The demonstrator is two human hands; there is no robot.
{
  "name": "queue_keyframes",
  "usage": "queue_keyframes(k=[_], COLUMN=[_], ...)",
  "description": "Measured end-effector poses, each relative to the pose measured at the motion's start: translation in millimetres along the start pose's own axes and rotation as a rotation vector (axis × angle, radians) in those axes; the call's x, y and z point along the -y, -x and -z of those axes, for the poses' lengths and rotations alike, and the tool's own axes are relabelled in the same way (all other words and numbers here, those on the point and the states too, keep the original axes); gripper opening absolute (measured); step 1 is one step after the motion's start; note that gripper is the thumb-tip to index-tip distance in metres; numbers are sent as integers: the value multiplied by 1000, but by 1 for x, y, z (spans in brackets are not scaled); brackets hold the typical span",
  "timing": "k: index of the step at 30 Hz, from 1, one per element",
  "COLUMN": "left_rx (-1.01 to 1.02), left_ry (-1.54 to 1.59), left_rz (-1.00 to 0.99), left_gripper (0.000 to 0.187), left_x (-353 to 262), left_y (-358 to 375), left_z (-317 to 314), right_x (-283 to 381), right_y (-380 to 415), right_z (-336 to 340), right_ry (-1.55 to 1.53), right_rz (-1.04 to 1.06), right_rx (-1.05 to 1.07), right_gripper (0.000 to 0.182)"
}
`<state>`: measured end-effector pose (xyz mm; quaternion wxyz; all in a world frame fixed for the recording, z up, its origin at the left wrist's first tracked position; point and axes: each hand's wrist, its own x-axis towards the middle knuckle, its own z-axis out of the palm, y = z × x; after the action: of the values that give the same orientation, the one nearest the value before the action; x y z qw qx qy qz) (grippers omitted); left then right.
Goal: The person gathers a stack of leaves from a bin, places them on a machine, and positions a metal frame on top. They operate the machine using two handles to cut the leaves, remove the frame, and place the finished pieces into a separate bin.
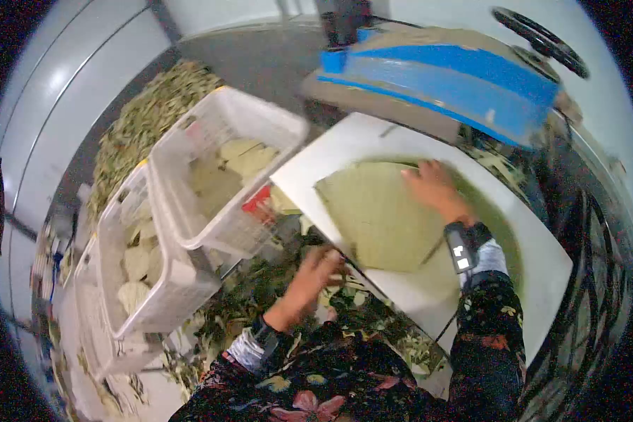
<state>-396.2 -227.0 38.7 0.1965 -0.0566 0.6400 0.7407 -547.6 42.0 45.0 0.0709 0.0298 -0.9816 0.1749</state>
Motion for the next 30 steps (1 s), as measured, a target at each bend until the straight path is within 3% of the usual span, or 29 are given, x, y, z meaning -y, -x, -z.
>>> queue_keyframes(k=[3,5,8,11,13,15,17,18,22,24,25,26,27,28,30], left_rx=[129,161,176,217,251,79,61,83,81,225,277,284,328,423,465], left_ry=[195,314,466,528,587,450,184,201,95,-445,-461,-587,-646,-754,-720], left_rz=[180,154,174,137,269,234,194,137,-24,-125,-250,-655,-661,-424,-496], left_gripper=[85,90,66,57,51,51,42,40,41,41,40,41,45,49,49], left_x=[13,32,18,13,14,7,-2,-22,-56,-82,-67,-74,-77,-95,-109], left_y=[13,4,6,9,8,7,-2,-1,-17,-19,-25,-26,-24,-19,-41], left_z=[9,19,25,28,42,65,106,120,192,215,226,223,223,223,232], right_x=[-28,13,21,58,83,96,127,136,165,147,160,162,153,137,92], right_y=[-15,12,40,78,94,101,109,113,103,93,89,86,88,90,89], right_z=[-29,-5,-22,-26,-16,-20,-27,-30,-56,-73,-61,-60,-64,-79,-112], right_ry=[232,73,148,202,135,41,23,45,-228,-204,-93,-19,85,99,116], right_rz=[127,-29,33,36,-33,-62,-86,-150,51,111,25,-53,-52,-45,-32], right_rx=[119,64,68,46,61,89,53,36,-25,-134,-181,-242,-269,-273,-263], right_gripper=[57,54,52,49,50,50,54,54,58,60,61,60,58,56,54])
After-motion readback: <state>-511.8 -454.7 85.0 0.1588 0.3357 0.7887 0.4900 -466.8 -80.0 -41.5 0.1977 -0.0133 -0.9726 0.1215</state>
